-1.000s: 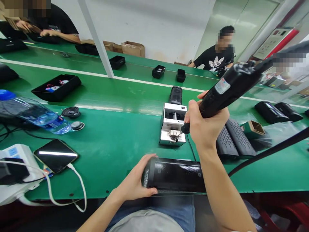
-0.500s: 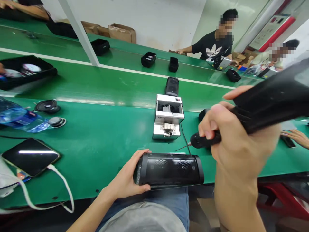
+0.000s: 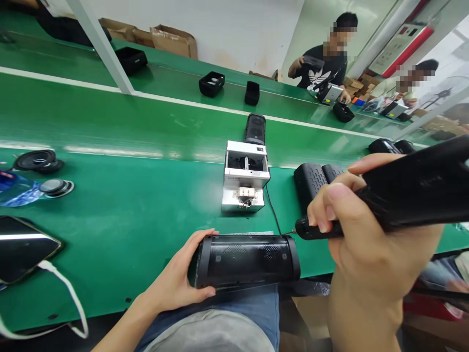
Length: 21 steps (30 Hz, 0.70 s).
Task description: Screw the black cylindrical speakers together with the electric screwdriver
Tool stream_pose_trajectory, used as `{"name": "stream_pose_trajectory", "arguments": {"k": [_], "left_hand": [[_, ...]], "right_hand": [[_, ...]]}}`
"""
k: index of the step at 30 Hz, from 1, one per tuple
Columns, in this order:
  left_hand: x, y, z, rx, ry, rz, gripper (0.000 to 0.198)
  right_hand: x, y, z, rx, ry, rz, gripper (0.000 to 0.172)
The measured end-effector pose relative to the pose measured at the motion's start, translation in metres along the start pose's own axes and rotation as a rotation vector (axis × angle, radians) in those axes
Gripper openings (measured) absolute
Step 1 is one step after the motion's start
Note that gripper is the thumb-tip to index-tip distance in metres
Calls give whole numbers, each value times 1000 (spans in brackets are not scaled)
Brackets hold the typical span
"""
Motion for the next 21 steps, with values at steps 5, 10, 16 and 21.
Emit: {"name": "stream_pose_trajectory", "arguments": {"k": [5,10,16,21], "left_hand": [[0,1,0,1,0,25,109],[1,0,1,-10,-15,59,107],[-1,1,0,-38,-32,64,106],[-1,5,-2,-13,-24,85,107]], "right_hand": [[7,29,12,-2,-171,-45,33],[-5,44,22,-46,-150,-69,39],[-11,45,27,-31,-189,-47,38],[-16,47,32,35,-149,-27,39]]}}
Point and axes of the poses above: each hand's wrist, its own z-axis away from the middle knuckle, its own x-axis out of the palm, y = z × x, the point moved 8 cm from there along -z, towards the middle knuckle, and after that the axes turned 5 degrees about -y, right-handed, at the moved point
